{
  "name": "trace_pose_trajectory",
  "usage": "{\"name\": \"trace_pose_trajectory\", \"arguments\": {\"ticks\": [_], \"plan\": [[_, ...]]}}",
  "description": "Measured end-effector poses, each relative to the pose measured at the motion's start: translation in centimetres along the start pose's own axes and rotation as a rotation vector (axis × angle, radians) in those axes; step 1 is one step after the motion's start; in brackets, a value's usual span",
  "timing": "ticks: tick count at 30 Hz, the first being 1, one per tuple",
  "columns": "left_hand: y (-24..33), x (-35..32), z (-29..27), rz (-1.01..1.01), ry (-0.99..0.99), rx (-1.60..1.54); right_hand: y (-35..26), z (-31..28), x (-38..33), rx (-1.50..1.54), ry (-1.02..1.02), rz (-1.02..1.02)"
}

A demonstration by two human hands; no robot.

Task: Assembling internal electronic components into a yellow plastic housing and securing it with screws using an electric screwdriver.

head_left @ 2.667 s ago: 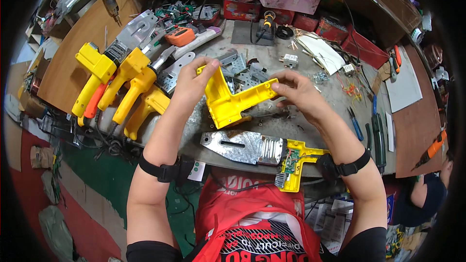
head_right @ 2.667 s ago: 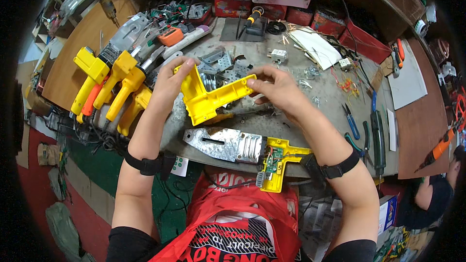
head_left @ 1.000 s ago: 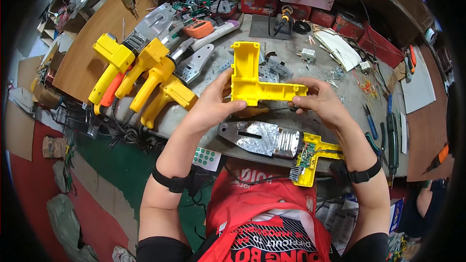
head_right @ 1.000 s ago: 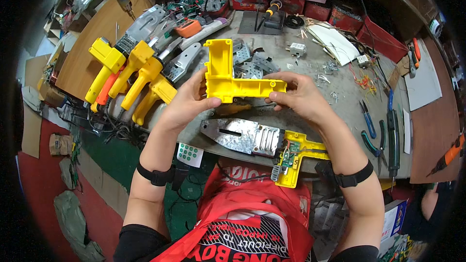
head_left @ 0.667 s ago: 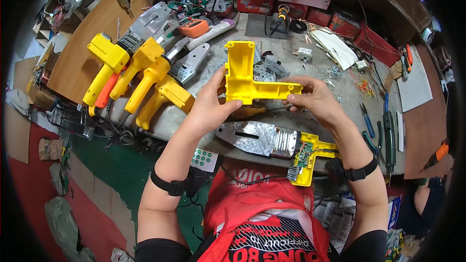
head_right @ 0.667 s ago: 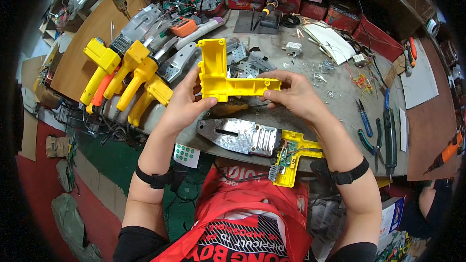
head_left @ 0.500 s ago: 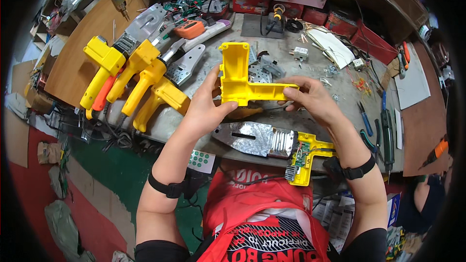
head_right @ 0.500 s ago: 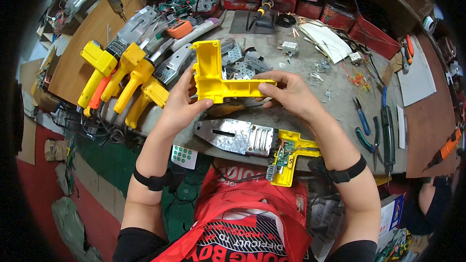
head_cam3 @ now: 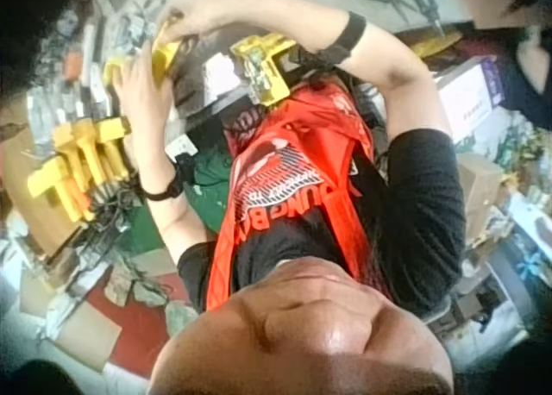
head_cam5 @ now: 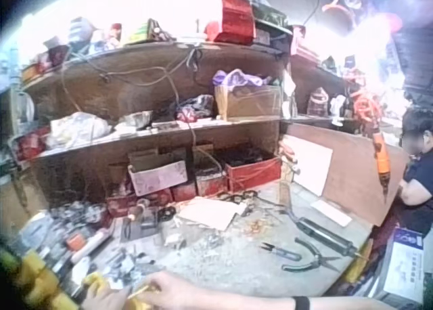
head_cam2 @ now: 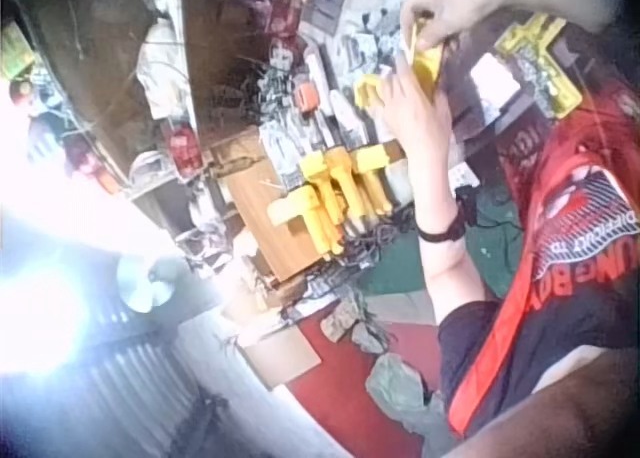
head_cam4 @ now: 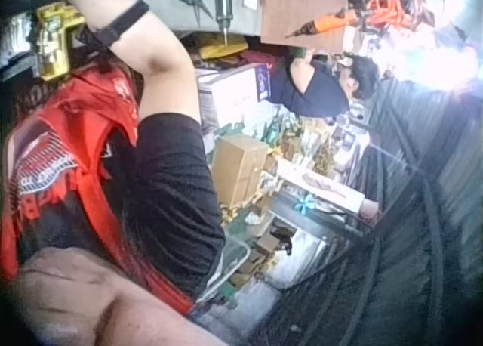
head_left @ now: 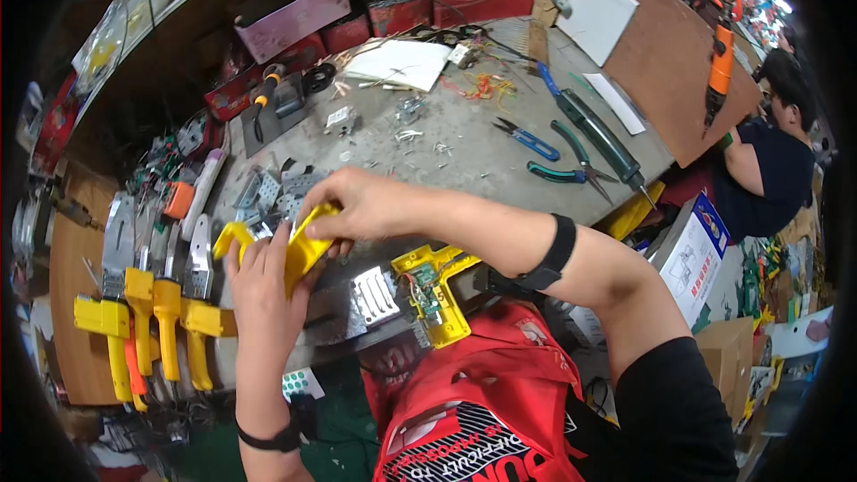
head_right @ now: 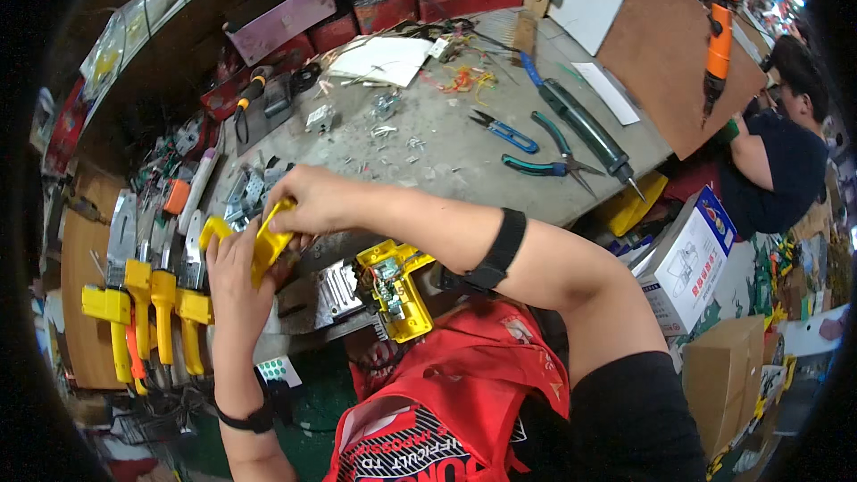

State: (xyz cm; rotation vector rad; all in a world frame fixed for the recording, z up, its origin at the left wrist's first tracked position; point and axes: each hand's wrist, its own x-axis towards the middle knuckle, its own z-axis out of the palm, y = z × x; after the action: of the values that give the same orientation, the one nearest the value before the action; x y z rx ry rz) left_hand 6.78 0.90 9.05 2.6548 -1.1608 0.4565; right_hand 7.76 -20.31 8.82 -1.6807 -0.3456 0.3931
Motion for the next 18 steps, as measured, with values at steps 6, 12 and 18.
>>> {"name": "trace_pose_trajectory", "arguments": {"ticks": [6,12,18], "plan": [[-2.0,-0.9,-1.4,-0.229,0.069,-0.188,1.4,-9.7,-8.5,-0.381,0.653,-0.083],[-3.4,-0.8,-2.6,-0.222,0.084,-0.462,11.3,-20.7,-29.3,-1.136,0.976,0.608],[-4.1,-1.7,-3.1,-0.407,0.107,-0.726,10.7,-20.4,-27.8,-0.786,1.083,0.397]]}}
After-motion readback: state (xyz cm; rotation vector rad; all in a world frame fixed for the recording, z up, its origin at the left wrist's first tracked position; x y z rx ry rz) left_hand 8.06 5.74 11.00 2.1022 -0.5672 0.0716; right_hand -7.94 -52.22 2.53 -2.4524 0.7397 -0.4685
